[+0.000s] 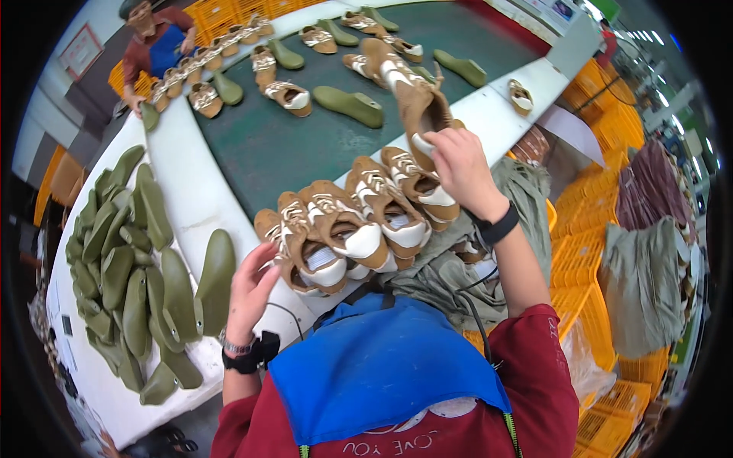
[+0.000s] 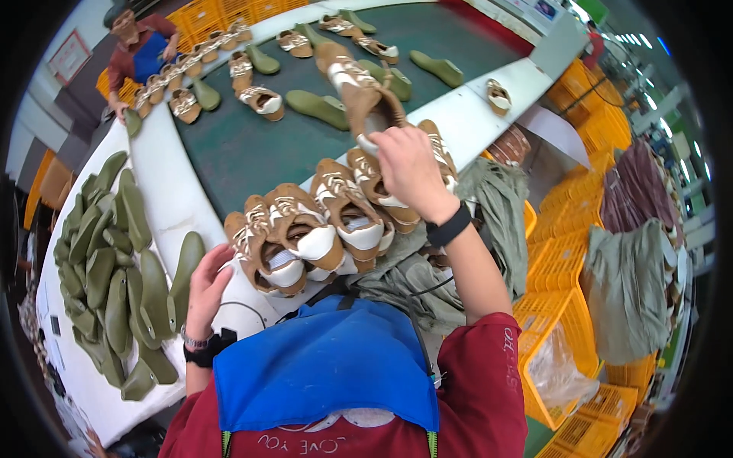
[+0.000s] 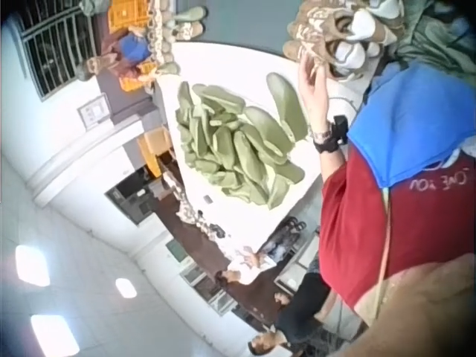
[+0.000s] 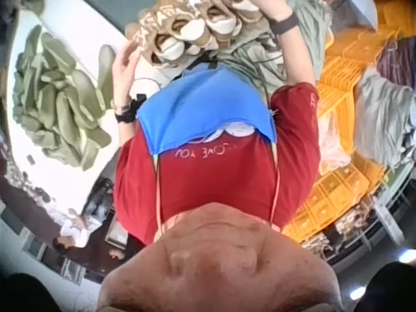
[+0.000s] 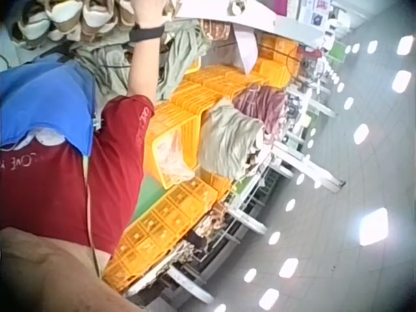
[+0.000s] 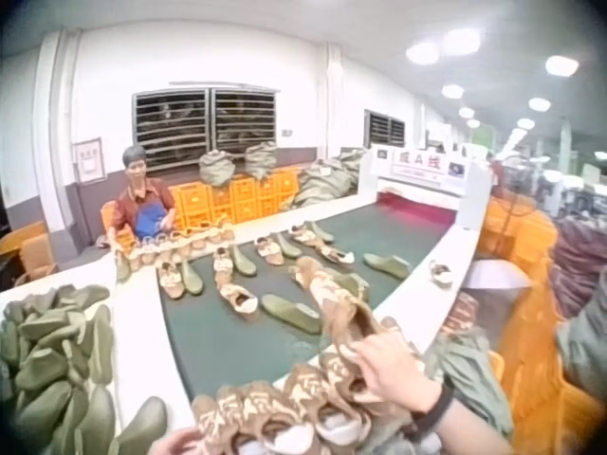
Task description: Organizing shoes and shoe lasts on a conveyor belt and workstation in a shoe factory.
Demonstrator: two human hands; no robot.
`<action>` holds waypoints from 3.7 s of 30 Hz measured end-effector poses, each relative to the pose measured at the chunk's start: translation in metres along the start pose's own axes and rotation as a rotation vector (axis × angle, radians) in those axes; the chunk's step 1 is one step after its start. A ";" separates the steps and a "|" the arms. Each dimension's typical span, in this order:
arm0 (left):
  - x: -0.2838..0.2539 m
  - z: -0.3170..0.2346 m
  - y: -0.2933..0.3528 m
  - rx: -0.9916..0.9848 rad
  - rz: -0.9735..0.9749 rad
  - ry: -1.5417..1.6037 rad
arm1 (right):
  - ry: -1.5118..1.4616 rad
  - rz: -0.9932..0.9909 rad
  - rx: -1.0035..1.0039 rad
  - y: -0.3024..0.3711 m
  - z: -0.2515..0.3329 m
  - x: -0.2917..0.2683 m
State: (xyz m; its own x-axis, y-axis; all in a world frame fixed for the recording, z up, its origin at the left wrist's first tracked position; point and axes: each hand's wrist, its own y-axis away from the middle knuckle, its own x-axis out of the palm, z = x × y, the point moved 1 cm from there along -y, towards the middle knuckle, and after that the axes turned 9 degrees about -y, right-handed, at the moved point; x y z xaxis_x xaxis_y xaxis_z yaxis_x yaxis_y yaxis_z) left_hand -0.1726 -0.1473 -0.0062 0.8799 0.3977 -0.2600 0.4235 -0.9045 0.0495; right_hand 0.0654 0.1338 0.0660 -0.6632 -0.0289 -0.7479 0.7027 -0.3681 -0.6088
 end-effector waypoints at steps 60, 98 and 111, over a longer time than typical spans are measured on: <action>0.003 -0.033 -0.019 -0.249 0.087 0.905 | -0.453 0.233 -0.281 0.008 0.136 0.026; -0.060 0.009 -0.023 -0.440 -0.331 0.273 | 0.043 -0.253 2.098 0.559 -0.178 0.165; -0.030 -0.028 -0.003 -0.461 -0.306 0.254 | 0.147 -0.623 2.286 0.491 -0.189 0.167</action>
State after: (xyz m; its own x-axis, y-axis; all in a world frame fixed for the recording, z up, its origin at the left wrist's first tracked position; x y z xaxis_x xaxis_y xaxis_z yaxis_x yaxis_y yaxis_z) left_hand -0.1945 -0.1518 0.0285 0.7036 0.7045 -0.0927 0.6647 -0.6064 0.4365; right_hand 0.3483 0.1243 -0.4073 -0.5134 0.4476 -0.7322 -0.8549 -0.3412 0.3908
